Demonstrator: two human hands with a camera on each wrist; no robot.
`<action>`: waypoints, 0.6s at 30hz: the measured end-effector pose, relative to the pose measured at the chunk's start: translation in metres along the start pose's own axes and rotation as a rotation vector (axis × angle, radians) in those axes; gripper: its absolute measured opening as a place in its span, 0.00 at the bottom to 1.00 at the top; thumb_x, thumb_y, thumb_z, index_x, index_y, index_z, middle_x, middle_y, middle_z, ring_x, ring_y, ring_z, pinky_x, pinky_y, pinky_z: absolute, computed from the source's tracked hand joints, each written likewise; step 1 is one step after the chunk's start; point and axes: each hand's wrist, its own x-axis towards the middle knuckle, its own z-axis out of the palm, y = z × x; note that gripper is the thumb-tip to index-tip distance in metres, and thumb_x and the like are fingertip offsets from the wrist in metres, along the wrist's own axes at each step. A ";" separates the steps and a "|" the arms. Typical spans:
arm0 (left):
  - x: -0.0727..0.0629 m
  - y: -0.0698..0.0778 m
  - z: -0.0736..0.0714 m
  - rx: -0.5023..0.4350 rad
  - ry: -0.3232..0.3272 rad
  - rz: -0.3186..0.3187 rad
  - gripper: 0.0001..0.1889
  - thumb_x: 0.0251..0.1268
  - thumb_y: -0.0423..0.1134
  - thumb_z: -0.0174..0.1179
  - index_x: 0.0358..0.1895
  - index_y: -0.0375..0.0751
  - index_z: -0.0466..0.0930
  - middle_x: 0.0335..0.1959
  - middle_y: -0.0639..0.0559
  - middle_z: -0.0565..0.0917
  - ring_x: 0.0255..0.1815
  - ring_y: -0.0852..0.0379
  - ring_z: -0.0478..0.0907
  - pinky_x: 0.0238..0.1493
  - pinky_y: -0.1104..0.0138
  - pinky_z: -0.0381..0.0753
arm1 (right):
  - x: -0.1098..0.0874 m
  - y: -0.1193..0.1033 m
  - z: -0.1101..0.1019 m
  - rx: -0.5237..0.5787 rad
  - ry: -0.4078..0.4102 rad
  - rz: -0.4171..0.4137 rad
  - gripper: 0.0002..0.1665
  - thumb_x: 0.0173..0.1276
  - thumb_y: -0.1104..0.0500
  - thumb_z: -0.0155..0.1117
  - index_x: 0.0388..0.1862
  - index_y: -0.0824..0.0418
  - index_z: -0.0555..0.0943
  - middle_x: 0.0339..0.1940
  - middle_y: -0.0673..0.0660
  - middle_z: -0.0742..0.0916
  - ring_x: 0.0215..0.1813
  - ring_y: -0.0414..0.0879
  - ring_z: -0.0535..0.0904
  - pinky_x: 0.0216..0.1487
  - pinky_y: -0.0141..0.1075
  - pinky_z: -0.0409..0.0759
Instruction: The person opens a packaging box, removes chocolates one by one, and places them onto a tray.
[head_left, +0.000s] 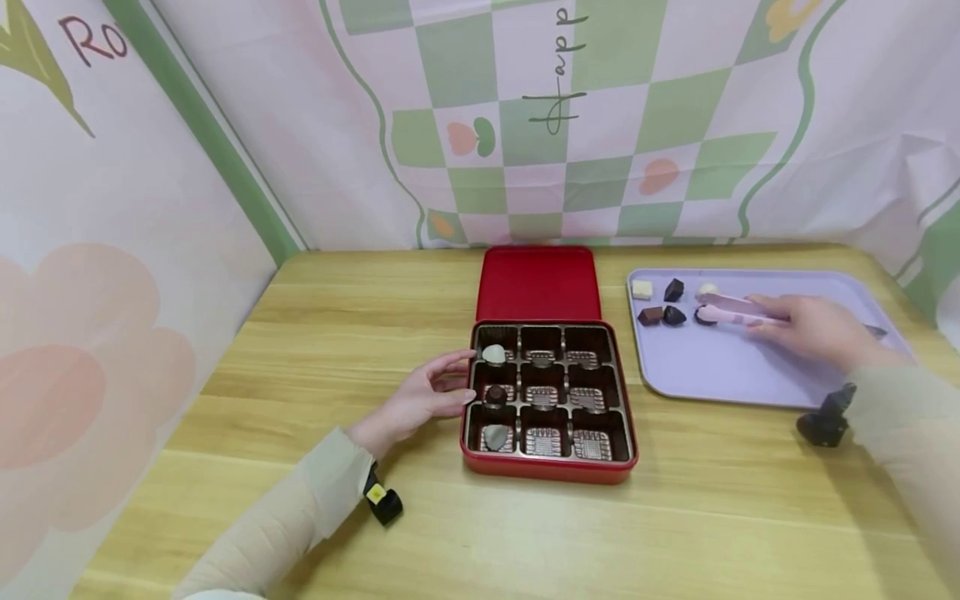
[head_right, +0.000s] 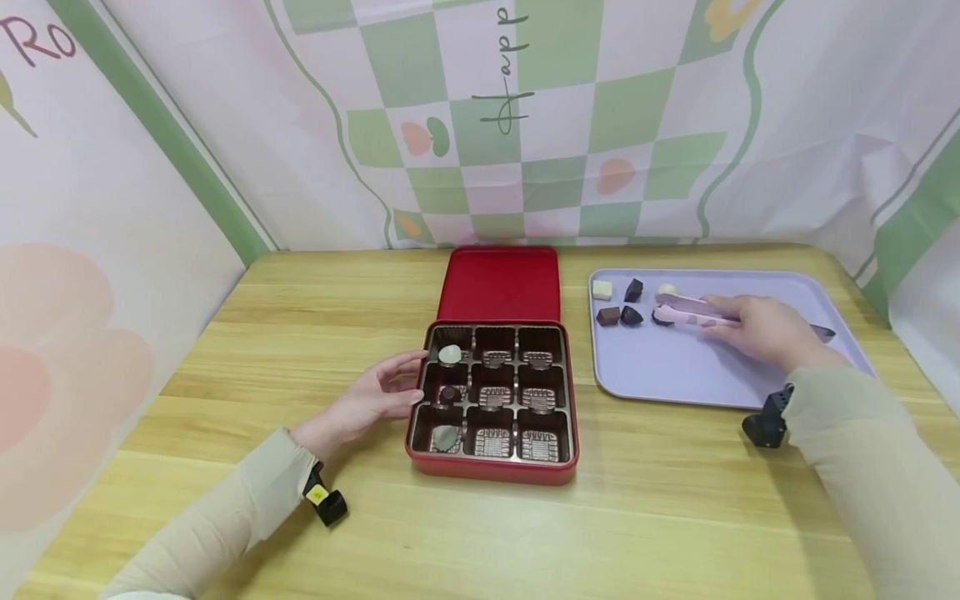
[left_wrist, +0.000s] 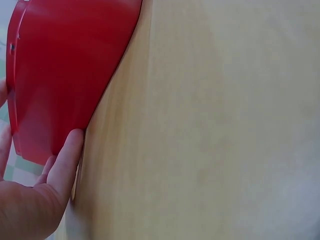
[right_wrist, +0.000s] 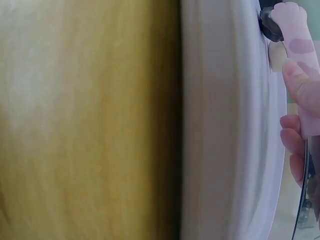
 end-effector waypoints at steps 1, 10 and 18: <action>0.000 0.000 0.000 0.002 0.000 0.000 0.35 0.59 0.26 0.59 0.71 0.44 0.61 0.66 0.36 0.65 0.62 0.43 0.68 0.53 0.58 0.82 | 0.000 0.000 0.000 0.003 0.001 0.001 0.38 0.64 0.46 0.63 0.63 0.71 0.69 0.53 0.81 0.75 0.51 0.80 0.70 0.50 0.69 0.69; 0.001 0.000 0.000 0.000 0.004 0.004 0.35 0.59 0.26 0.59 0.70 0.43 0.61 0.66 0.36 0.65 0.61 0.45 0.68 0.52 0.58 0.83 | -0.001 -0.002 -0.007 0.019 -0.016 0.010 0.40 0.67 0.46 0.59 0.66 0.73 0.64 0.57 0.81 0.72 0.54 0.80 0.67 0.54 0.71 0.64; -0.001 0.000 0.000 -0.005 0.002 0.003 0.34 0.59 0.25 0.59 0.70 0.43 0.61 0.65 0.36 0.65 0.61 0.45 0.68 0.52 0.58 0.83 | -0.005 -0.004 -0.010 0.067 0.042 -0.013 0.40 0.66 0.48 0.61 0.65 0.74 0.65 0.56 0.82 0.73 0.52 0.79 0.68 0.53 0.70 0.65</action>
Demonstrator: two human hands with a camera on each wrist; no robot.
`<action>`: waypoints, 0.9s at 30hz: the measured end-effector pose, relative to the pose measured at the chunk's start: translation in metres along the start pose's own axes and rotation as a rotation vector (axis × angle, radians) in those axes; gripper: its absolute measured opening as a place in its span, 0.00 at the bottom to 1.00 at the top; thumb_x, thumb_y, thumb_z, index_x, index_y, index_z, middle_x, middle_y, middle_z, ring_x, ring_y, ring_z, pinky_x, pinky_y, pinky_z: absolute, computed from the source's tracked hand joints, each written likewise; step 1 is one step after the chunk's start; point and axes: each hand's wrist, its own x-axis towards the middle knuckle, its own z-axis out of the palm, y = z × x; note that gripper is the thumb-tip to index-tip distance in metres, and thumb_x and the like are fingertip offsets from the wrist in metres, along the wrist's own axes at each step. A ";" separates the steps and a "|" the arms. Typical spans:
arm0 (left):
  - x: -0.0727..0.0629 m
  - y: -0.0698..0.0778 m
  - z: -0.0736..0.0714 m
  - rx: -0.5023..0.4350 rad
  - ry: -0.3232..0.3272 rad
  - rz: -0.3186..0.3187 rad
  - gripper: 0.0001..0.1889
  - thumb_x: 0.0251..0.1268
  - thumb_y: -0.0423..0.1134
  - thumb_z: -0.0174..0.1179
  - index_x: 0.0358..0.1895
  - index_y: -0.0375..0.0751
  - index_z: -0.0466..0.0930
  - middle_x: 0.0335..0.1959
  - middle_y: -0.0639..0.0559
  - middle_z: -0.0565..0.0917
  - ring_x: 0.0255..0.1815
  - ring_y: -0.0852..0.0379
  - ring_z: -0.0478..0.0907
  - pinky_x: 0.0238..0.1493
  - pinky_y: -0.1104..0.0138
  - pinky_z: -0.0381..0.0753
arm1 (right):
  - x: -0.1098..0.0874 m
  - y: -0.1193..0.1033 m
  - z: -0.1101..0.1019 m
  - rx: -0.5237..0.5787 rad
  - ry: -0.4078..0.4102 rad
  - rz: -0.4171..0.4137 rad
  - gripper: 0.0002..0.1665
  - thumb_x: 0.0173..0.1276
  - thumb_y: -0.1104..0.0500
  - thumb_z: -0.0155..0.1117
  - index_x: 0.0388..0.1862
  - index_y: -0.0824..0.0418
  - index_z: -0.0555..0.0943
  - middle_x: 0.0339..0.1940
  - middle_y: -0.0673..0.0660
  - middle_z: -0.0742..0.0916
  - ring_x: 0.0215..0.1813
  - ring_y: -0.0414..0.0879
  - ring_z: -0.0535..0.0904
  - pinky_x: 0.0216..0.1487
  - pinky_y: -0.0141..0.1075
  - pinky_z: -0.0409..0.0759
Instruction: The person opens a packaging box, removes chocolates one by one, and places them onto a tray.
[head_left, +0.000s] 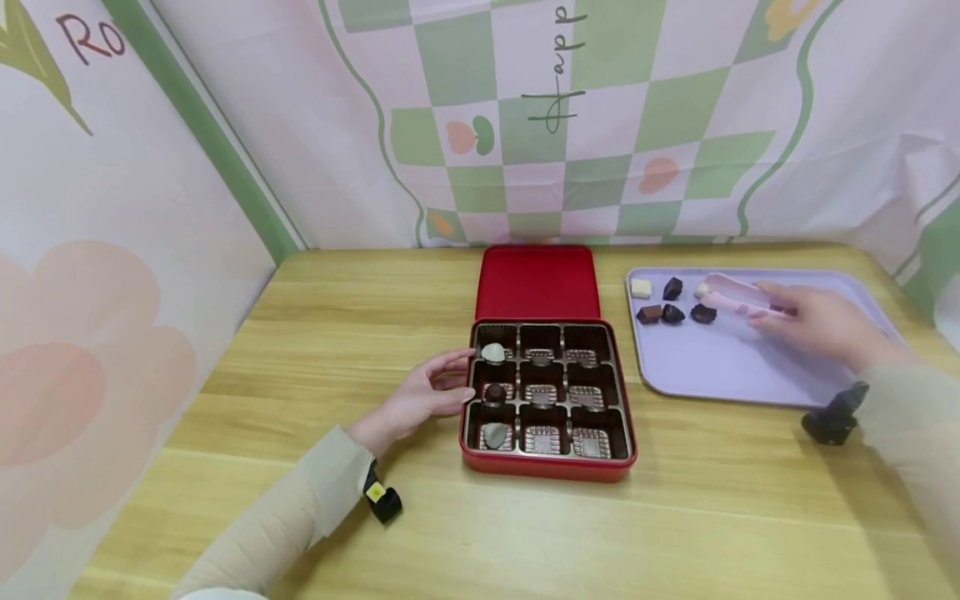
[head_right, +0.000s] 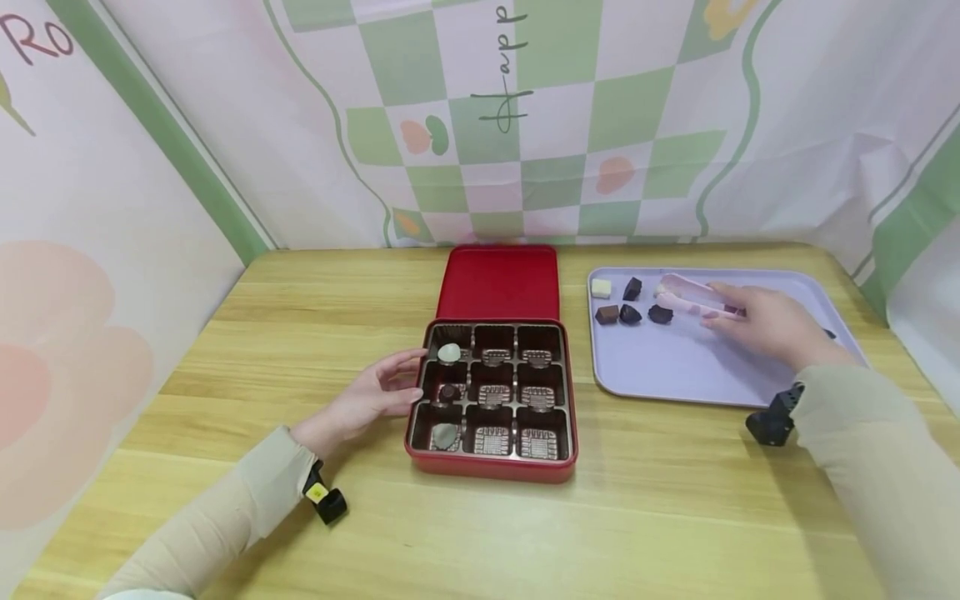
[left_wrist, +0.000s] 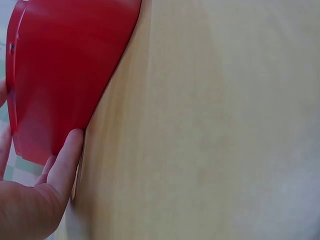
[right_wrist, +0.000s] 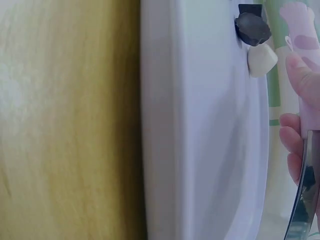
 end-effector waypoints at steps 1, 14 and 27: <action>0.000 0.000 0.000 0.000 0.002 0.000 0.34 0.59 0.26 0.59 0.70 0.43 0.61 0.65 0.36 0.65 0.61 0.45 0.68 0.52 0.59 0.83 | 0.000 0.000 -0.001 0.001 0.015 -0.008 0.39 0.65 0.48 0.62 0.65 0.74 0.65 0.55 0.82 0.73 0.52 0.79 0.69 0.52 0.70 0.66; -0.001 0.002 0.002 -0.001 0.015 -0.009 0.34 0.59 0.25 0.59 0.70 0.43 0.61 0.65 0.36 0.65 0.61 0.45 0.68 0.52 0.59 0.83 | -0.004 -0.020 -0.008 -0.042 0.064 -0.074 0.38 0.61 0.52 0.67 0.62 0.75 0.68 0.53 0.80 0.76 0.48 0.76 0.74 0.48 0.65 0.72; 0.000 0.000 0.001 -0.007 0.005 -0.004 0.34 0.59 0.25 0.58 0.71 0.44 0.61 0.65 0.36 0.65 0.61 0.46 0.69 0.53 0.59 0.83 | -0.002 -0.061 -0.009 -0.133 0.082 -0.229 0.36 0.55 0.54 0.73 0.58 0.73 0.74 0.27 0.52 0.82 0.28 0.43 0.72 0.28 0.37 0.74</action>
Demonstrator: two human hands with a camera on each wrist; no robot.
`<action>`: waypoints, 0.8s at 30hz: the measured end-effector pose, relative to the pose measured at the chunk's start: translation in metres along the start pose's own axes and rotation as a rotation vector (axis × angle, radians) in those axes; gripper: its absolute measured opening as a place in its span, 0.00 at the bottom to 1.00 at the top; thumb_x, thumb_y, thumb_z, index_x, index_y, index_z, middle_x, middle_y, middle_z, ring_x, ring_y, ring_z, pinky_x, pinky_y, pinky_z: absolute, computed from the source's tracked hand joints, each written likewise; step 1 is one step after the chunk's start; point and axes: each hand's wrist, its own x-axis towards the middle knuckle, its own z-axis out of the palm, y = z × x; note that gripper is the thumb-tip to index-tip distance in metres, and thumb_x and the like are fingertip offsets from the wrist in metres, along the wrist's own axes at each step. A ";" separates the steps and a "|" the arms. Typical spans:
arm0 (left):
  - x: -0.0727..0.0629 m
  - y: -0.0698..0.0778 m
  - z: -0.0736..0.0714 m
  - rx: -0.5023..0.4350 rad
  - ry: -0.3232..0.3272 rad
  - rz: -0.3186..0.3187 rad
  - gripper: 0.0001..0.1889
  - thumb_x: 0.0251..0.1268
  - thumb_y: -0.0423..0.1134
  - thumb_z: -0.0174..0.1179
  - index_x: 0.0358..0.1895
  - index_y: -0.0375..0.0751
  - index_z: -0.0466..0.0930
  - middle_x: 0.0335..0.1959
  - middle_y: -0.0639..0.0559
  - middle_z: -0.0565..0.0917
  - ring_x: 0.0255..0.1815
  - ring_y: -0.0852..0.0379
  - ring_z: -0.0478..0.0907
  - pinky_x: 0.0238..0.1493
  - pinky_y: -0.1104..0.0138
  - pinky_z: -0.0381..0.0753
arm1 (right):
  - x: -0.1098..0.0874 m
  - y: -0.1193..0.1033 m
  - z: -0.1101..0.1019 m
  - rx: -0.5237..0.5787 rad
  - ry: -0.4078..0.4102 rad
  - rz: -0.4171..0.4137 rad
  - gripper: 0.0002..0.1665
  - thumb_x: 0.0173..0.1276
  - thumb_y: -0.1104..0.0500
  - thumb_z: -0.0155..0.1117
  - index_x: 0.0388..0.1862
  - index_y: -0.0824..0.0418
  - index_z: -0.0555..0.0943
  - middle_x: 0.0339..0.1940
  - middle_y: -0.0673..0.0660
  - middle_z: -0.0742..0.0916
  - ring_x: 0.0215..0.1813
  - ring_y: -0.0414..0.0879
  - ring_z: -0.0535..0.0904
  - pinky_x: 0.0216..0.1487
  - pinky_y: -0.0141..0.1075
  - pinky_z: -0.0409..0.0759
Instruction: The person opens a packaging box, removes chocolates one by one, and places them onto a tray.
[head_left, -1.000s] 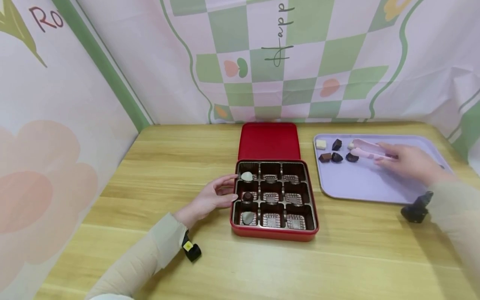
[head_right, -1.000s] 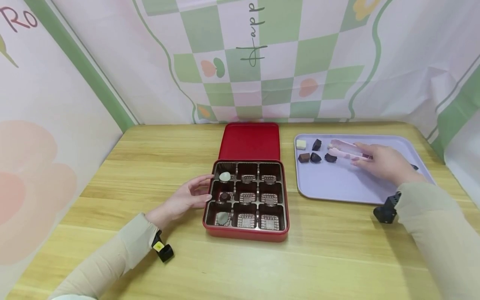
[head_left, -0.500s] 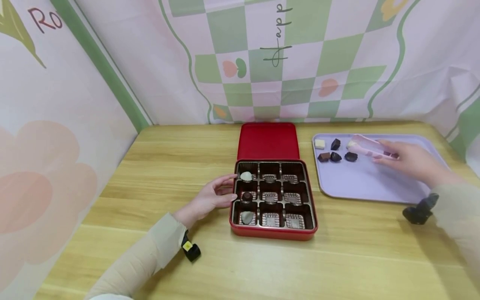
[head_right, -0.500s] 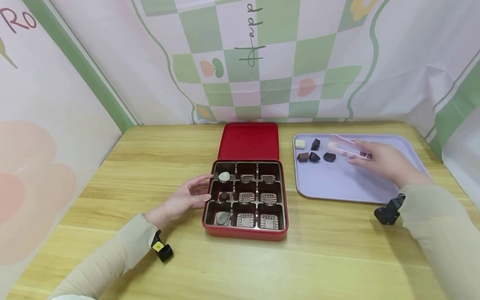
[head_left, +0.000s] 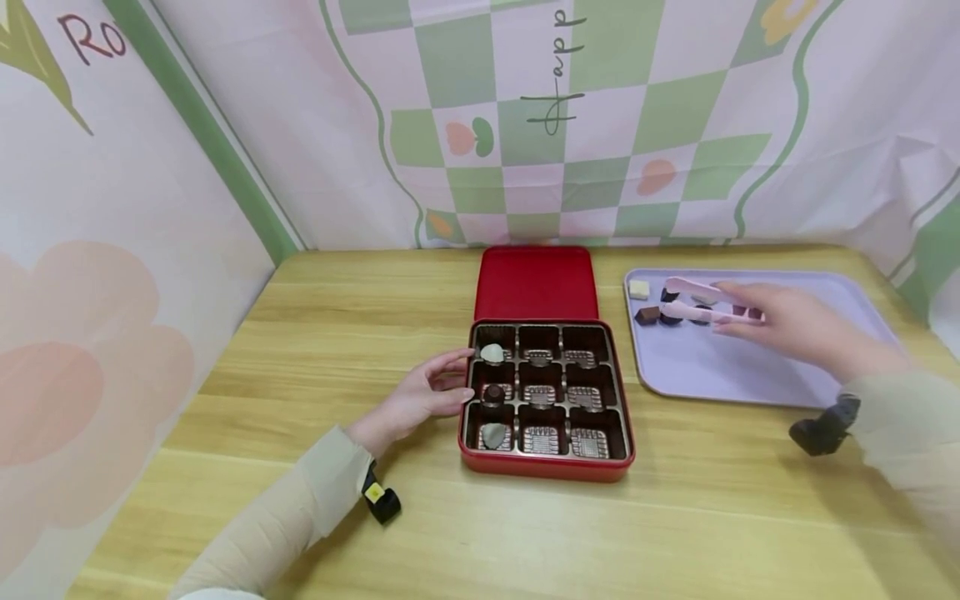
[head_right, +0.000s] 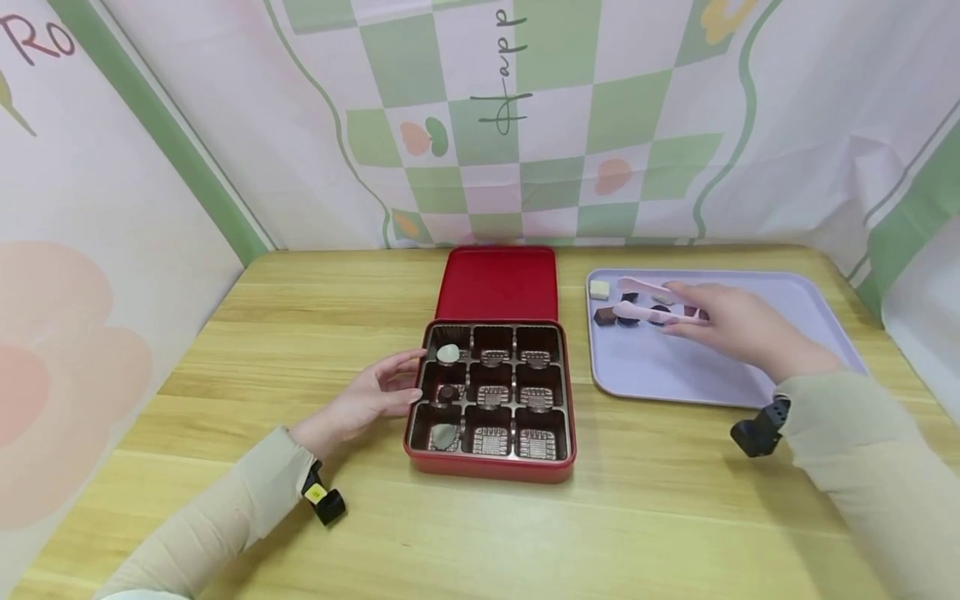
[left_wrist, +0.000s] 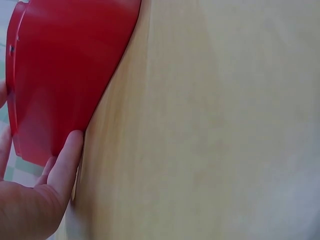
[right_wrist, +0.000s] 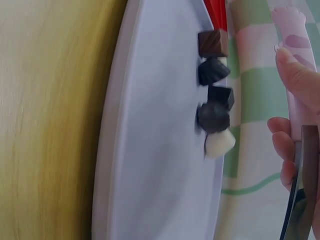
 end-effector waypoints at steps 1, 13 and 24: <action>0.000 0.000 0.000 -0.001 0.000 0.001 0.34 0.59 0.25 0.59 0.71 0.44 0.61 0.65 0.36 0.65 0.61 0.46 0.69 0.52 0.59 0.83 | 0.000 -0.002 0.001 -0.003 0.011 -0.017 0.36 0.54 0.55 0.73 0.57 0.73 0.74 0.27 0.51 0.81 0.28 0.42 0.72 0.27 0.36 0.73; -0.001 0.001 0.000 0.008 -0.002 0.003 0.34 0.60 0.25 0.58 0.71 0.44 0.61 0.65 0.36 0.65 0.62 0.44 0.68 0.52 0.58 0.83 | 0.006 -0.032 0.006 0.021 0.026 -0.148 0.35 0.53 0.56 0.74 0.58 0.68 0.75 0.39 0.63 0.85 0.34 0.52 0.81 0.39 0.55 0.81; -0.001 0.000 0.000 0.002 -0.001 0.006 0.35 0.60 0.25 0.58 0.71 0.44 0.60 0.65 0.36 0.65 0.61 0.45 0.68 0.52 0.58 0.83 | 0.014 -0.062 0.010 0.000 0.023 -0.255 0.34 0.52 0.54 0.74 0.58 0.64 0.77 0.38 0.57 0.87 0.25 0.37 0.71 0.27 0.38 0.77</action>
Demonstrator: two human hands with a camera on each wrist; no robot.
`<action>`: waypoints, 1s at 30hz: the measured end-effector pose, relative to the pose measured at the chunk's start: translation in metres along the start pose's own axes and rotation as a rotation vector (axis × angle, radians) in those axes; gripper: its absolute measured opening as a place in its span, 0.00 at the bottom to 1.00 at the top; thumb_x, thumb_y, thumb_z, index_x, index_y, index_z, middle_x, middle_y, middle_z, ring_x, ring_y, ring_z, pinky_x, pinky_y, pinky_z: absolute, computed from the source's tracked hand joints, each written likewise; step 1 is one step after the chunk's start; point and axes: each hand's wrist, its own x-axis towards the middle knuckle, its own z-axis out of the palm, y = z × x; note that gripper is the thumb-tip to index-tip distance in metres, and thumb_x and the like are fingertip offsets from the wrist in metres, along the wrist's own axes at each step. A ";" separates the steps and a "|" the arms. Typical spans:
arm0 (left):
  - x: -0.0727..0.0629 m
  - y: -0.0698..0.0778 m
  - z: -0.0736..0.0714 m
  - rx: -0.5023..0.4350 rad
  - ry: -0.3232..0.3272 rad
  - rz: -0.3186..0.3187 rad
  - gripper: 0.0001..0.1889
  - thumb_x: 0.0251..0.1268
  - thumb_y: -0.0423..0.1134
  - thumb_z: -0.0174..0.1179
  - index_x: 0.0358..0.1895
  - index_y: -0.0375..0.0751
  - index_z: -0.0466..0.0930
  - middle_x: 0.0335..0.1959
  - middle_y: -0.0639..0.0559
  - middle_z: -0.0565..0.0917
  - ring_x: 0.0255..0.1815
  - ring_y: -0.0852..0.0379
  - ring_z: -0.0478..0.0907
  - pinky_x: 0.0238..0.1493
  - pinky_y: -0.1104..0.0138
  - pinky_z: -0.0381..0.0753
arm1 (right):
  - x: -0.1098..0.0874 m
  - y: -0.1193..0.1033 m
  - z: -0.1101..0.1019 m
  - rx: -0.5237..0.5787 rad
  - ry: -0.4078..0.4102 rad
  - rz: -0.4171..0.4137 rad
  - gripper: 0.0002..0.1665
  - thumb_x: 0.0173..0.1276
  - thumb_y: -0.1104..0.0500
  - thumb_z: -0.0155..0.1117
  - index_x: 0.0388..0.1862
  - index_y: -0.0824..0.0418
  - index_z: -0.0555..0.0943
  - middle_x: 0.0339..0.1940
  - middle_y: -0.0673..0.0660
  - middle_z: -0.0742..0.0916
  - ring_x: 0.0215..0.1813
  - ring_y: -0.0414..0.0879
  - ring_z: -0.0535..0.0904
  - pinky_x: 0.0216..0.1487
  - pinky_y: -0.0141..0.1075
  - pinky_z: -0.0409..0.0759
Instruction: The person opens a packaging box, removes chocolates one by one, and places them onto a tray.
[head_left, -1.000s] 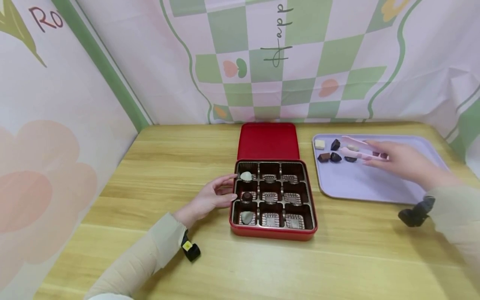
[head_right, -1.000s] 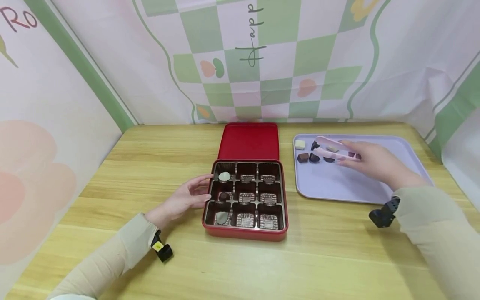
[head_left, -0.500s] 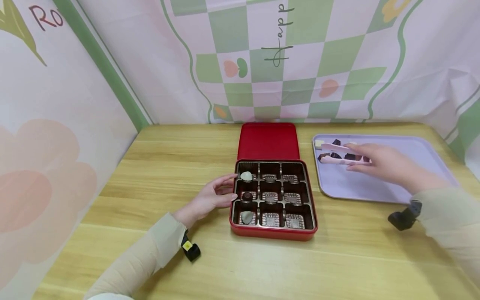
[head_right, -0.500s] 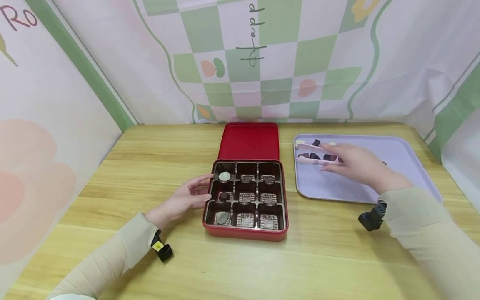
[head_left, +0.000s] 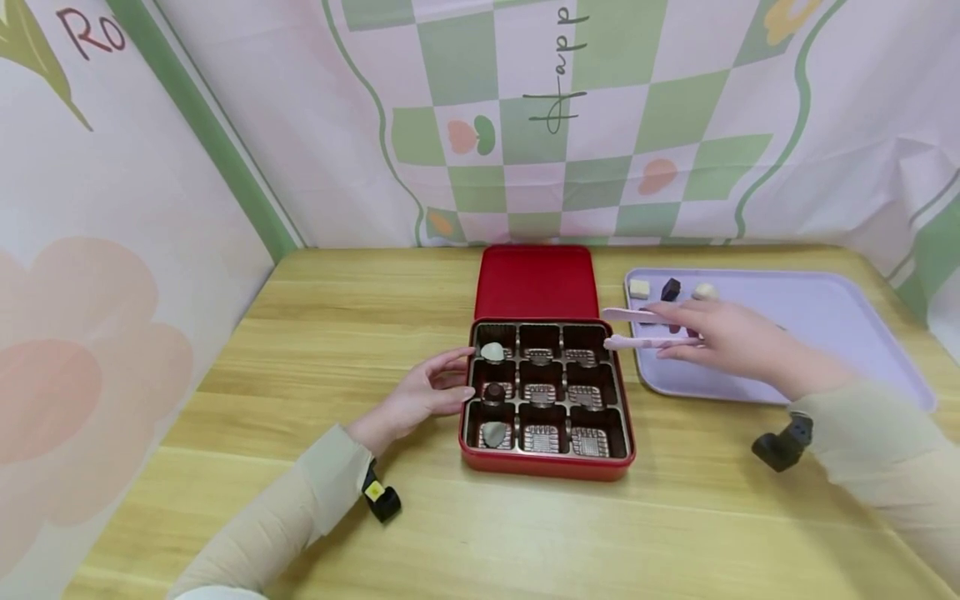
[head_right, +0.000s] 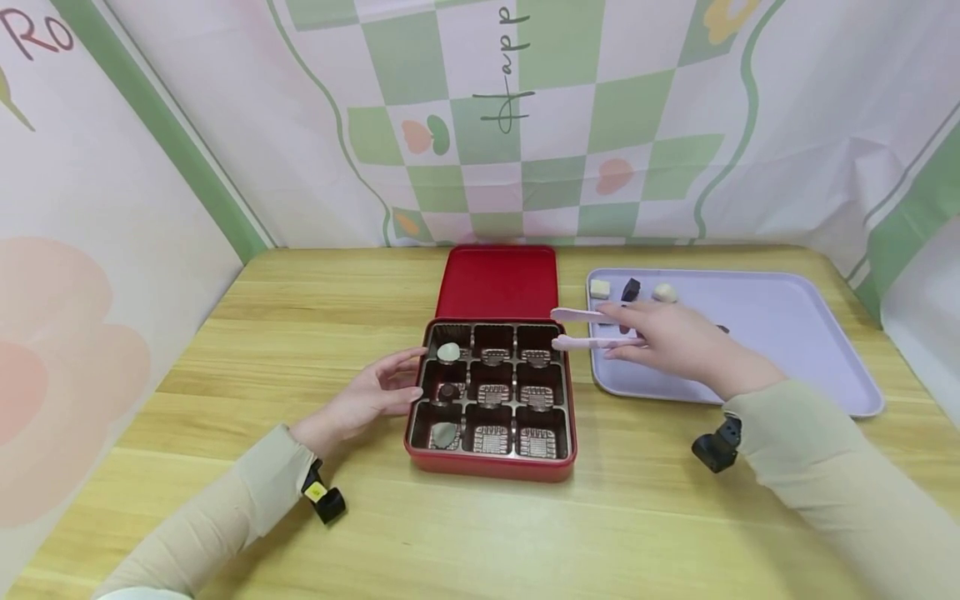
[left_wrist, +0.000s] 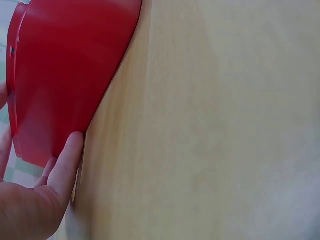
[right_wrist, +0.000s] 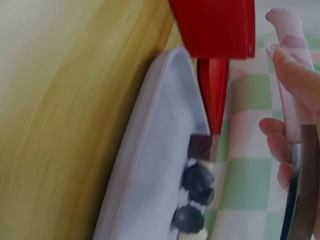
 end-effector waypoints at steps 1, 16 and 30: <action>0.000 0.000 0.000 0.001 0.001 -0.001 0.35 0.59 0.25 0.58 0.71 0.44 0.60 0.65 0.36 0.65 0.61 0.45 0.68 0.52 0.58 0.83 | 0.002 -0.002 0.000 0.005 -0.006 -0.006 0.35 0.52 0.54 0.74 0.59 0.64 0.77 0.40 0.58 0.87 0.26 0.38 0.72 0.28 0.39 0.78; 0.002 -0.002 -0.001 -0.002 0.007 -0.003 0.34 0.59 0.25 0.58 0.70 0.44 0.61 0.65 0.36 0.65 0.61 0.45 0.68 0.52 0.58 0.83 | 0.047 -0.034 -0.014 -0.042 -0.075 -0.092 0.34 0.53 0.51 0.74 0.59 0.59 0.78 0.28 0.49 0.79 0.25 0.38 0.70 0.24 0.35 0.74; 0.002 -0.001 0.000 0.001 0.005 0.002 0.34 0.60 0.25 0.58 0.71 0.43 0.60 0.65 0.35 0.65 0.61 0.45 0.69 0.51 0.58 0.83 | 0.098 -0.064 -0.014 -0.077 -0.226 -0.128 0.33 0.55 0.49 0.72 0.58 0.60 0.78 0.47 0.62 0.85 0.45 0.56 0.82 0.45 0.51 0.83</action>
